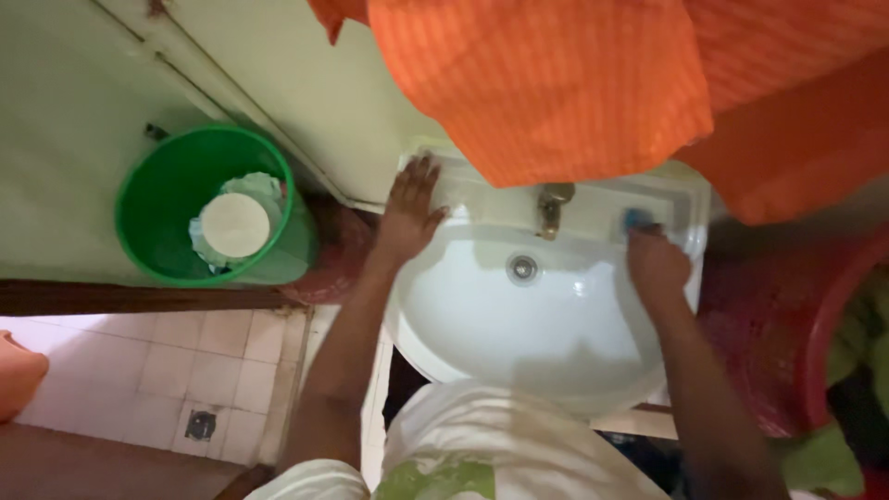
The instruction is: The person cleans a bathroom sink by scrubbing the basin and the surrounding edges with a small blue sponge, periodically turning the faucet on and off to rinse the area.
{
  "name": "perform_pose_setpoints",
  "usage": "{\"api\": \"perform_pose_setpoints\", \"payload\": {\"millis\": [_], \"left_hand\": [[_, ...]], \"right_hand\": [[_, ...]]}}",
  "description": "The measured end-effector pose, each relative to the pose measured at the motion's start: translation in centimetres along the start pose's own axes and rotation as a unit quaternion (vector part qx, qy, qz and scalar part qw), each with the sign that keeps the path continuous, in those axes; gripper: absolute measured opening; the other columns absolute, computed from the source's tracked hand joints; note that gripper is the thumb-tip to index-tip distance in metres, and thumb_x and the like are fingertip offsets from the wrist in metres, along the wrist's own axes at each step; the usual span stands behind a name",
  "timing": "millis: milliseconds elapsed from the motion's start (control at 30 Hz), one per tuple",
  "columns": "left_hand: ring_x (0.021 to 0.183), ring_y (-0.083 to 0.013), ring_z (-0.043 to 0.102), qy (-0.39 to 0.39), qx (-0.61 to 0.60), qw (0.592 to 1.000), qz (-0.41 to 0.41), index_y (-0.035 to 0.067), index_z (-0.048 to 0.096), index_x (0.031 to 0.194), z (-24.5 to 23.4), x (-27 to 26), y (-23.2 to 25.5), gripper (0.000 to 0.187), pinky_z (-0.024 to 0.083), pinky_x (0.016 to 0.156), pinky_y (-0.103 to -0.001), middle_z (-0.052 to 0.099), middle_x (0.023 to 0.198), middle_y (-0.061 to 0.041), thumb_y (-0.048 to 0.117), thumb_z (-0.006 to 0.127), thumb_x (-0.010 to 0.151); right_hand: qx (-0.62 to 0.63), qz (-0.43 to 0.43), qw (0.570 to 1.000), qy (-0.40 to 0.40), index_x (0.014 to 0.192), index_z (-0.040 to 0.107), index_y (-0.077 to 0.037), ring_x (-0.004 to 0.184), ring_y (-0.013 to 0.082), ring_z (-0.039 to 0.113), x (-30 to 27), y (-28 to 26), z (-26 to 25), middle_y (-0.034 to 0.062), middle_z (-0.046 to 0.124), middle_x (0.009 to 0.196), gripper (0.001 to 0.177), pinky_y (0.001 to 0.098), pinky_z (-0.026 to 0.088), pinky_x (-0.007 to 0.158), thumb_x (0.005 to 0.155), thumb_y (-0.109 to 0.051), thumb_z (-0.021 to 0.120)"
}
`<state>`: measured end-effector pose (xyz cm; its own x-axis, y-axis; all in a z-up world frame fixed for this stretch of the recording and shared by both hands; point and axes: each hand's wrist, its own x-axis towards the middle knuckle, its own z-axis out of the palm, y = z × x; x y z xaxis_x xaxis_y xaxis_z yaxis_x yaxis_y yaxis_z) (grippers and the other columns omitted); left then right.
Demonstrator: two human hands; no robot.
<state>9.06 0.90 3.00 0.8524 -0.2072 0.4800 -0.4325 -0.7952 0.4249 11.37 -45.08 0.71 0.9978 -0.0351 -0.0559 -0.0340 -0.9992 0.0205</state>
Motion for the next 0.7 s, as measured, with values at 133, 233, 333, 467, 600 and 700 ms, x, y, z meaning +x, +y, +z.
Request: {"api": "perform_pose_setpoints", "payload": {"millis": [133, 233, 333, 467, 600, 700], "left_hand": [[0.154, -0.0432, 0.029, 0.033, 0.015, 0.997, -0.07, -0.006, 0.042, 0.152, 1.2, -0.6, 1.0, 0.063, 0.028, 0.124, -0.052, 0.031, 0.166, -0.023, 0.02, 0.066, 0.099], [0.156, -0.042, 0.031, 0.071, 0.047, 0.995, -0.053, -0.007, 0.042, 0.154, 1.6, 0.3, 0.3, 0.059, 0.029, 0.13, -0.049, 0.032, 0.167, -0.021, 0.015, 0.062, 0.103], [0.154, -0.039, 0.036, 0.062, 0.025, 0.994, -0.088, -0.005, 0.044, 0.151, 2.3, 0.1, 0.6, 0.055, 0.03, 0.129, -0.048, 0.034, 0.165, -0.022, 0.014, 0.061, 0.102], [0.152, -0.0372, 0.035, 0.051, 0.042, 0.99, -0.123, -0.005, 0.045, 0.15, 2.1, -0.3, 0.3, 0.054, 0.027, 0.125, -0.053, 0.035, 0.163, -0.023, 0.017, 0.061, 0.103], [0.154, -0.0329, 0.034, 0.049, 0.11, 0.986, -0.118, -0.005, 0.042, 0.155, 2.6, -0.3, 0.3, 0.056, 0.025, 0.124, -0.057, 0.035, 0.165, -0.021, 0.017, 0.054, 0.106], [0.156, -0.0304, 0.033, 0.041, 0.082, 0.986, -0.141, -0.004, 0.04, 0.156, 2.4, -0.3, 0.3, 0.056, 0.02, 0.128, -0.06, 0.035, 0.167, -0.019, 0.017, 0.051, 0.105]], "right_hand": [[0.008, 0.051, 0.997, 0.061, 0.112, 0.065, 0.005, 0.075, 0.0436, 0.072, 1.6, -1.0, 1.3, 0.024, 0.074, 0.084, 0.042, 0.0551, 0.056, 0.064, 0.11, -0.03, 0.043], [0.051, 0.037, 0.998, 0.01, 0.119, 0.065, 0.0, 0.073, 0.0476, 0.07, 0.4, -2.7, 0.8, 0.0277, 0.073, 0.083, 0.044, 0.0582, 0.055, 0.068, 0.108, -0.034, 0.04], [0.04, 0.025, 0.999, -0.021, 0.123, 0.061, 0.0, 0.07, 0.0482, 0.07, 0.9, 0.4, 0.0, 0.0293, 0.072, 0.08, 0.046, 0.0602, 0.054, 0.063, 0.103, -0.037, 0.043], [-0.011, 0.004, 1.0, 0.019, 0.104, 0.066, -0.002, 0.077, 0.0432, 0.071, 2.4, -1.6, 1.5, 0.0242, 0.073, 0.087, 0.038, 0.0553, 0.057, 0.066, 0.112, -0.03, 0.041], [-0.012, -0.079, 0.997, 0.016, 0.109, 0.058, 0.007, 0.057, 0.0418, 0.069, -0.6, -3.2, 0.9, 0.0231, 0.07, 0.068, 0.04, 0.0547, 0.053, 0.052, 0.103, -0.031, 0.049], [-0.043, -0.054, 0.997, 0.019, 0.107, 0.059, 0.0, 0.059, 0.0416, 0.068, 2.2, -0.4, 0.4, 0.0195, 0.069, 0.072, 0.021, 0.055, 0.052, 0.047, 0.1, -0.016, 0.046]]}}
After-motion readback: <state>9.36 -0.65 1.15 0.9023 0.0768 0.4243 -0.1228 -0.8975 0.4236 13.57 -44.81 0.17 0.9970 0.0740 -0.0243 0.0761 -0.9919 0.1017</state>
